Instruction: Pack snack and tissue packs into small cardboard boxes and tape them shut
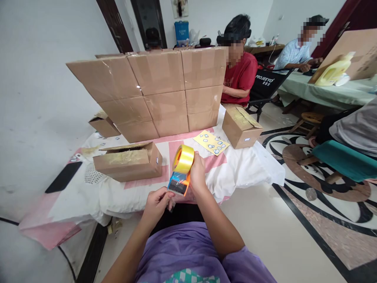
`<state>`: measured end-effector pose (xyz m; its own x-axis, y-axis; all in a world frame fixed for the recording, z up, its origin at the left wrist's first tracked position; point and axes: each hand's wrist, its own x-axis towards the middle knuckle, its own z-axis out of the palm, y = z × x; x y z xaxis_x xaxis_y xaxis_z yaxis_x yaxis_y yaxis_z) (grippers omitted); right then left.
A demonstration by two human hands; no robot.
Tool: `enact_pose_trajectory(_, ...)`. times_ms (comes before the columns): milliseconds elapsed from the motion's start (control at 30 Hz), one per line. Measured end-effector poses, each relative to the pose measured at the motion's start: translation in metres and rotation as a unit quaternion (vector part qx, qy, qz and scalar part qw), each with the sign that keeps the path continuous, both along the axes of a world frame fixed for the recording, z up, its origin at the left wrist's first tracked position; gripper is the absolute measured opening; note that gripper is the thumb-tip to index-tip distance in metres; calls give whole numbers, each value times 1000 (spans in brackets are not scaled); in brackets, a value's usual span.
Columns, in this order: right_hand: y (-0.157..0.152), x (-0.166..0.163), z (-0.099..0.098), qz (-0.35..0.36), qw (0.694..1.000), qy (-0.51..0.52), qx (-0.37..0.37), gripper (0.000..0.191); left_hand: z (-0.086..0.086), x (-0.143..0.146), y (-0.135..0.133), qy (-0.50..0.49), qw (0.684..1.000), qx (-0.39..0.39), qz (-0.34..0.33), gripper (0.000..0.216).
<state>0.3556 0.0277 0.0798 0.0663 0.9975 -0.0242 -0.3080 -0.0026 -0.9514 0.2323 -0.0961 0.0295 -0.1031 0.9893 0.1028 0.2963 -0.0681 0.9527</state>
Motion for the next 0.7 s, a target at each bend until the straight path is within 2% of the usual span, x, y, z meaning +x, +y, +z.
enact_pose_trajectory(100, -1, 22, 6, 102, 994, -31, 16, 51, -5, -19, 2, 87, 994, 24, 63, 40)
enact_pose_trajectory(167, -1, 37, 12, 128, 991, -24, 24, 54, -1, -42, -2, 97, 988, 25, 118, 35)
enact_pose_trajectory(267, 6, 41, 12, 70, 996, 21, 48, 58, 20, -79, -10, 65, 969, 63, 229, 29)
enact_pose_trajectory(333, 18, 29, 0, 45, 996, -8, 82, 56, 38, -98, -9, 19, 956, 110, 271, 26)
enact_pose_trajectory(433, 41, 4, -30, 88, 982, -134, 96, 59, 58, -115, 2, -43, 956, 148, 252, 34)
enact_pose_trajectory(533, 58, 3, -50, 133, 962, -230, 65, 60, 63, -124, 8, -68, 958, 149, 236, 42)
enact_pose_trajectory(567, 60, 10, -51, 136, 956, -253, 55, 58, 63, -125, 6, -65, 959, 142, 235, 42)
enact_pose_trajectory(633, 56, 27, -41, 93, 943, -313, 64, 52, 60, -124, 0, -39, 966, 113, 230, 42)
enact_pose_trajectory(700, 42, 37, -21, 38, 915, -379, 129, 46, 58, -118, -8, 7, 974, 78, 213, 38)
